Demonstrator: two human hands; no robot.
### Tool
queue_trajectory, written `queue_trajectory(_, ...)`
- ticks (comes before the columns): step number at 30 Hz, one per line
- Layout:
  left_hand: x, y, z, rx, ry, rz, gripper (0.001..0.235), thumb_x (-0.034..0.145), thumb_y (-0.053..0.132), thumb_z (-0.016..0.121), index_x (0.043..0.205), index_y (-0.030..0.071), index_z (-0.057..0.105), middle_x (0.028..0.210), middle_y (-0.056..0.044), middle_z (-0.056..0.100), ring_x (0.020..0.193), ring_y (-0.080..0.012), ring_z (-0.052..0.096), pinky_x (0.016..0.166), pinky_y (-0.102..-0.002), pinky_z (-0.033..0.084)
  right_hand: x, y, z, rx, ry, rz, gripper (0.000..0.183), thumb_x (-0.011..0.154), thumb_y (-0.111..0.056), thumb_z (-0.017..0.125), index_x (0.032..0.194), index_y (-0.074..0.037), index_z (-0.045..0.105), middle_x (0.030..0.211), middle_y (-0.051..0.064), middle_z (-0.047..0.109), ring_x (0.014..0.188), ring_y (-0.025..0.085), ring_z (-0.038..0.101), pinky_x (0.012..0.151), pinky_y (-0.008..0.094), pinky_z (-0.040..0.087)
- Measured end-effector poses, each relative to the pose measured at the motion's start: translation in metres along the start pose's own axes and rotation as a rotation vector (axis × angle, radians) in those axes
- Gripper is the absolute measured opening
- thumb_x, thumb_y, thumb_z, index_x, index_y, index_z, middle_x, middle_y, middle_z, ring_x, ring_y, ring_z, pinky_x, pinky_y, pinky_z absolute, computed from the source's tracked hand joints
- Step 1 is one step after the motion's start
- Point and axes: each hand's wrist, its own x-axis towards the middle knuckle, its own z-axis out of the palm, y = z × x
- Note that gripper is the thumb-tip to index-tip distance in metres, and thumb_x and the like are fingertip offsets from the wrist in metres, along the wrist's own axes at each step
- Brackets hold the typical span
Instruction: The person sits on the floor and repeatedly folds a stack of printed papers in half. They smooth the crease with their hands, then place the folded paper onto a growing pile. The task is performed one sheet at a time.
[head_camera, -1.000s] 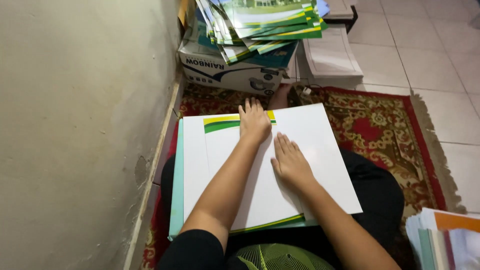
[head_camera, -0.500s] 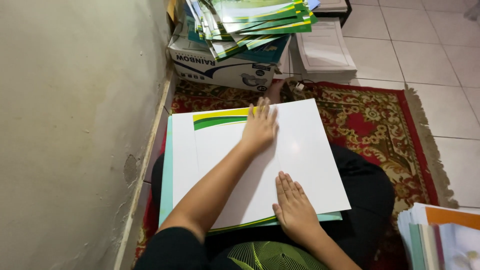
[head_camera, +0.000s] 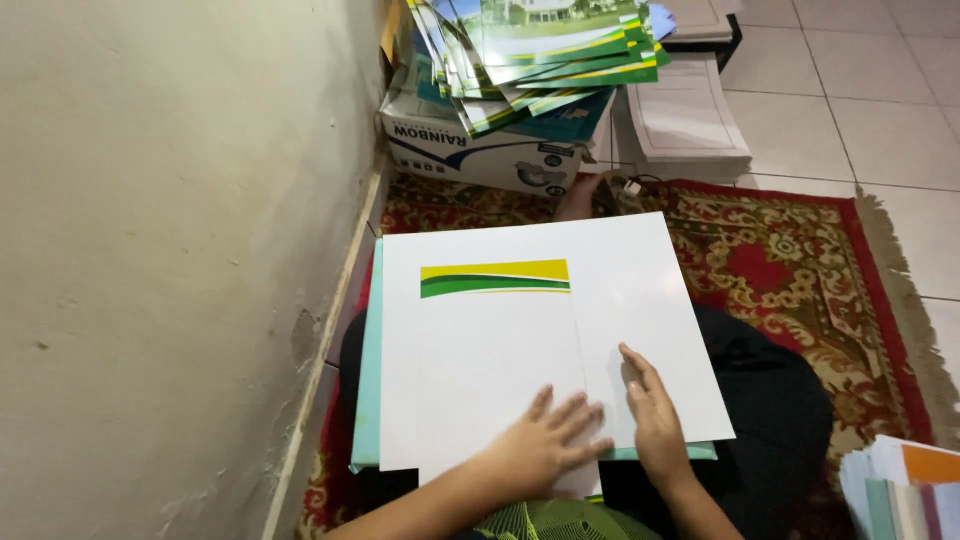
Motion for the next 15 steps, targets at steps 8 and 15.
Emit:
queue_trajectory(8,0.008,0.018,-0.016,0.126,-0.497,-0.049,0.106,0.078,0.048,0.078,0.163,0.021,0.020,0.171,-0.026,0.002,0.155,-0.0501,0.005,0.104,-0.088,0.010,-0.003,-0.009,-0.021,0.388,0.180,0.230,0.030,0.104,-0.001,0.039,0.118,0.006,0.065,0.126,0.024,0.072,0.126,0.030,0.066,0.109,0.036,0.049)
queue_trajectory(15,-0.011,0.016,-0.030,0.215,-0.352,-0.015,0.115,0.070,0.050,0.086,0.162,0.020,0.024,0.170,-0.027,0.007,0.154,-0.0488,0.012,0.106,-0.081,0.018,-0.002,-0.004,-0.029,0.345,0.160,0.211,0.030,0.105,-0.001,0.040,0.108,0.007,0.069,0.111,0.024,0.074,0.113,0.029,0.069,0.110,0.036,0.050)
